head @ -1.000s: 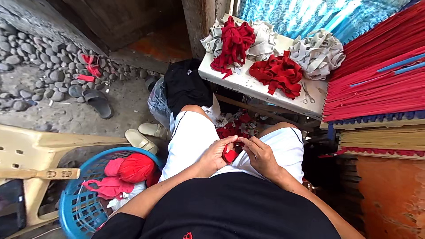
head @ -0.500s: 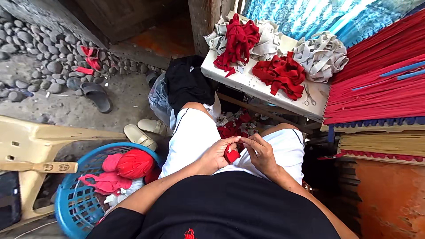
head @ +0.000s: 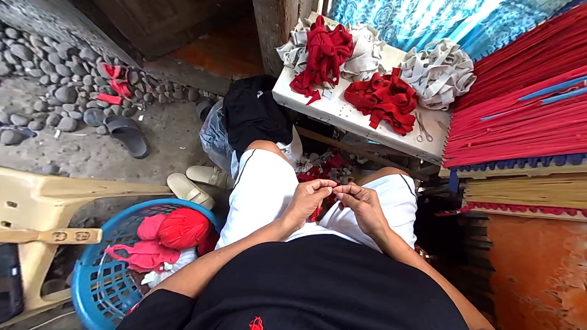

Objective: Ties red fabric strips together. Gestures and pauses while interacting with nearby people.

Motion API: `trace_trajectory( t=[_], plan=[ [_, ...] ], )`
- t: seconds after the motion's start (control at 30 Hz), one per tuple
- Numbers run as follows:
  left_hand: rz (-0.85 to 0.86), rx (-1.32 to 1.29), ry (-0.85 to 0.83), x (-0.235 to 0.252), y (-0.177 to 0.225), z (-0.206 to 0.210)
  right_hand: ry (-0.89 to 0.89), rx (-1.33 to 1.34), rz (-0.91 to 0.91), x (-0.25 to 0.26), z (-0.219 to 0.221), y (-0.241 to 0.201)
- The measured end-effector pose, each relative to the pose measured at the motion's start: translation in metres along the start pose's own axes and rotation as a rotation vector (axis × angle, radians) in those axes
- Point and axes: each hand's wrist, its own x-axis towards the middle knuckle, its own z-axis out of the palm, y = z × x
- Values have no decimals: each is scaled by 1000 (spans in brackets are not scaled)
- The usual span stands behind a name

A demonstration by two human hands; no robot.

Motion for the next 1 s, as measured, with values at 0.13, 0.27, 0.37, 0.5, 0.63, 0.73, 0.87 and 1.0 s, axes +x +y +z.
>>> trace_trajectory(
  t=[0.13,0.27,0.37,0.5,0.63,0.73,0.87,1.0],
  plan=[
    [51,119,-25,-1,-2,1,-2,96,67,-1,1,-4],
    [125,306,111,0,-3,-2,15,125,102,-2,1,-7],
    [141,419,139,1,1,-5,19,123,108,-2,-2,-8],
    [143,300,1,3,-6,-4,5,135,102,-3,-2,-8],
    [147,278,-11,3,-6,-3,9,140,116,-3,-2,-9],
    [149,251,-20,2,-5,-3,14,151,126,-3,-2,-9],
    [136,227,-23,2,-6,-3,5,160,131,-2,-2,-9],
    [108,220,-20,2,-5,-2,13,163,122,-2,-2,-7]
  ],
)
